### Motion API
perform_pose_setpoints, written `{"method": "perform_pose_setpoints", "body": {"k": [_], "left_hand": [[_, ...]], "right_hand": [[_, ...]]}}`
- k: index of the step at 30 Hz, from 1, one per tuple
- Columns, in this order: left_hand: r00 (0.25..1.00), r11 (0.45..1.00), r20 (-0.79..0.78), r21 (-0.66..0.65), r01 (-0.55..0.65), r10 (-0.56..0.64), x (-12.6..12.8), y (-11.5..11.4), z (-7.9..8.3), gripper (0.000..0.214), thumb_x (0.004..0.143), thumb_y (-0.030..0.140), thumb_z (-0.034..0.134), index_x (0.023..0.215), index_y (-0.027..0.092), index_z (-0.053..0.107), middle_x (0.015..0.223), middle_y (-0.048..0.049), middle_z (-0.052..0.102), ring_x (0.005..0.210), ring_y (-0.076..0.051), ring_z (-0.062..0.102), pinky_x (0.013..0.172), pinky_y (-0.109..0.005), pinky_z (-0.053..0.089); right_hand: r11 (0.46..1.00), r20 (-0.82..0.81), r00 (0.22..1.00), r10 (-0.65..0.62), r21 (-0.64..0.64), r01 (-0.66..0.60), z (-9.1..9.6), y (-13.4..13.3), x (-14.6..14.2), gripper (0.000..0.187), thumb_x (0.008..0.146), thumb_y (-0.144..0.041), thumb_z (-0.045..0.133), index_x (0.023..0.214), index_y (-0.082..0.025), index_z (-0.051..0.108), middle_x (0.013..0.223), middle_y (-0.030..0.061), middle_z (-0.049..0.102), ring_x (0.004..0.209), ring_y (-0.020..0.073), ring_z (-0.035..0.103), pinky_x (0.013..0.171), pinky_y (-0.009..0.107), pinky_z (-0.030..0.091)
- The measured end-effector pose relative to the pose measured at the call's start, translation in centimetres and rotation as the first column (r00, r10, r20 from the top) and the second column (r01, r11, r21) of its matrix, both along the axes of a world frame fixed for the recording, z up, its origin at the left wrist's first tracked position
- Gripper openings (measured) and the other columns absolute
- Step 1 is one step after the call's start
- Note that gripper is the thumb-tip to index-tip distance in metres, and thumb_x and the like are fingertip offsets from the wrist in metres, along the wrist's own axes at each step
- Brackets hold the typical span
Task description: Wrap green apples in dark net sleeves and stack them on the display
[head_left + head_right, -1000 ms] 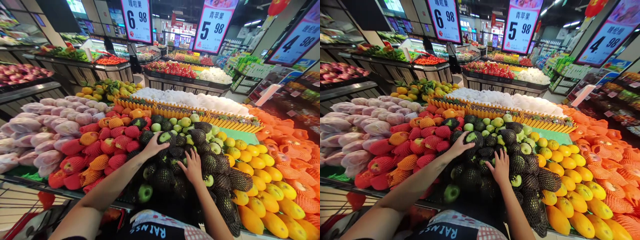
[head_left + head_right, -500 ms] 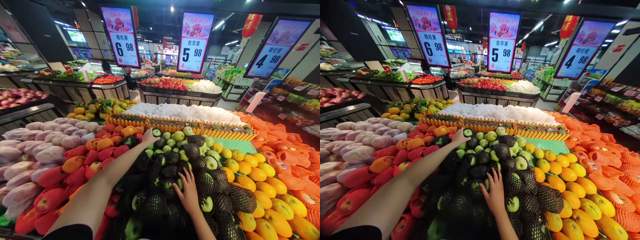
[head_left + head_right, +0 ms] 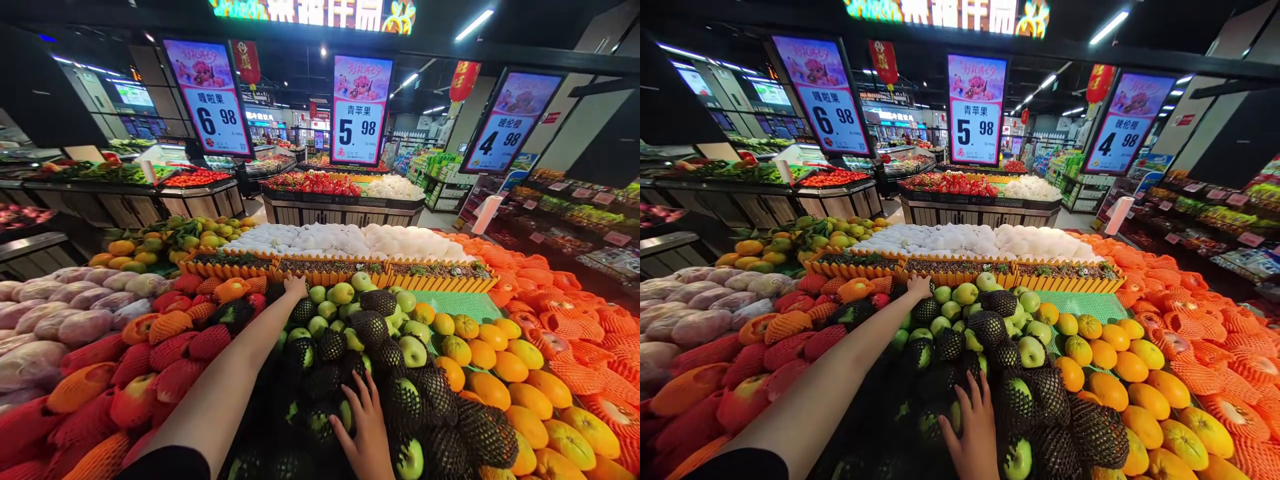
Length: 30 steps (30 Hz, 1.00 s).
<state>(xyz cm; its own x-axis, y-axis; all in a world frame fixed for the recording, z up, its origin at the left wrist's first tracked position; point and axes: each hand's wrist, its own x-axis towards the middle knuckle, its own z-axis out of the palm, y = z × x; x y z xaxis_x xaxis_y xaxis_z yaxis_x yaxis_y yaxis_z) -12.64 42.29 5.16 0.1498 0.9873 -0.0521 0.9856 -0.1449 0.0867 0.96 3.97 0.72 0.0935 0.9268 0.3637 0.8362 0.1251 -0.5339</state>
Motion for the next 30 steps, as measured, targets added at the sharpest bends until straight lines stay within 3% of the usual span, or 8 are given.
{"method": "perform_pose_setpoints", "body": {"k": [5, 10, 15, 21, 30], "left_hand": [[0.999, 0.999, 0.006, 0.007, 0.036, -0.036, 3.3, 0.1, -0.1, 0.050, 0.091, 0.048, 0.061, 0.129, 0.015, 0.057, 0.139, -0.0140, 0.052, 0.131, -0.032, 0.046, 0.108, -0.054, 0.037], [1.000, 0.996, 0.000, -0.085, 0.023, -0.023, 5.2, -0.9, -1.2, 0.047, 0.093, 0.047, 0.061, 0.128, 0.016, 0.058, 0.134, -0.0133, 0.057, 0.120, -0.029, 0.056, 0.099, -0.050, 0.047], [1.000, 0.992, -0.006, -0.128, -0.016, 0.016, 5.4, -1.4, -2.2, 0.045, 0.093, 0.042, 0.062, 0.130, 0.016, 0.056, 0.136, -0.0133, 0.055, 0.117, -0.028, 0.058, 0.096, -0.049, 0.051], [0.999, 0.993, 0.044, -0.115, 0.002, 0.003, 5.2, -1.8, -1.9, 0.046, 0.094, 0.041, 0.061, 0.133, 0.017, 0.054, 0.136, -0.0130, 0.055, 0.115, -0.027, 0.059, 0.095, -0.049, 0.052], [0.962, 0.997, 0.266, -0.058, -0.051, 0.065, 4.0, -4.2, -1.6, 0.044, 0.093, 0.038, 0.063, 0.131, 0.016, 0.054, 0.136, -0.0127, 0.054, 0.121, -0.029, 0.055, 0.100, -0.051, 0.047]], "right_hand": [[1.000, 0.005, 1.000, -0.006, 0.004, 0.006, -0.2, 0.1, -0.1, 0.042, 0.087, -0.036, 0.067, 0.128, -0.028, 0.063, 0.150, 0.0084, 0.051, 0.143, 0.0390, 0.040, 0.106, 0.061, 0.049], [1.000, -0.005, 1.000, 0.005, -0.011, -0.005, -0.1, 0.0, -0.1, 0.041, 0.088, -0.037, 0.066, 0.128, -0.028, 0.062, 0.151, 0.0081, 0.050, 0.144, 0.0388, 0.039, 0.106, 0.061, 0.049], [1.000, -0.026, 1.000, 0.001, -0.028, -0.002, 0.2, -0.1, 0.0, 0.041, 0.089, -0.039, 0.064, 0.129, -0.029, 0.061, 0.152, 0.0064, 0.049, 0.145, 0.0374, 0.037, 0.108, 0.062, 0.047], [0.999, -0.054, 0.999, -0.005, -0.048, 0.002, 0.7, -0.2, -0.1, 0.040, 0.091, -0.039, 0.062, 0.130, -0.030, 0.060, 0.154, 0.0054, 0.047, 0.147, 0.0356, 0.033, 0.111, 0.060, 0.045], [1.000, -0.060, 0.998, -0.012, -0.023, 0.010, 1.0, -0.2, -0.2, 0.040, 0.091, -0.038, 0.063, 0.130, -0.029, 0.061, 0.150, 0.0070, 0.051, 0.146, 0.0358, 0.036, 0.111, 0.059, 0.045]]}}
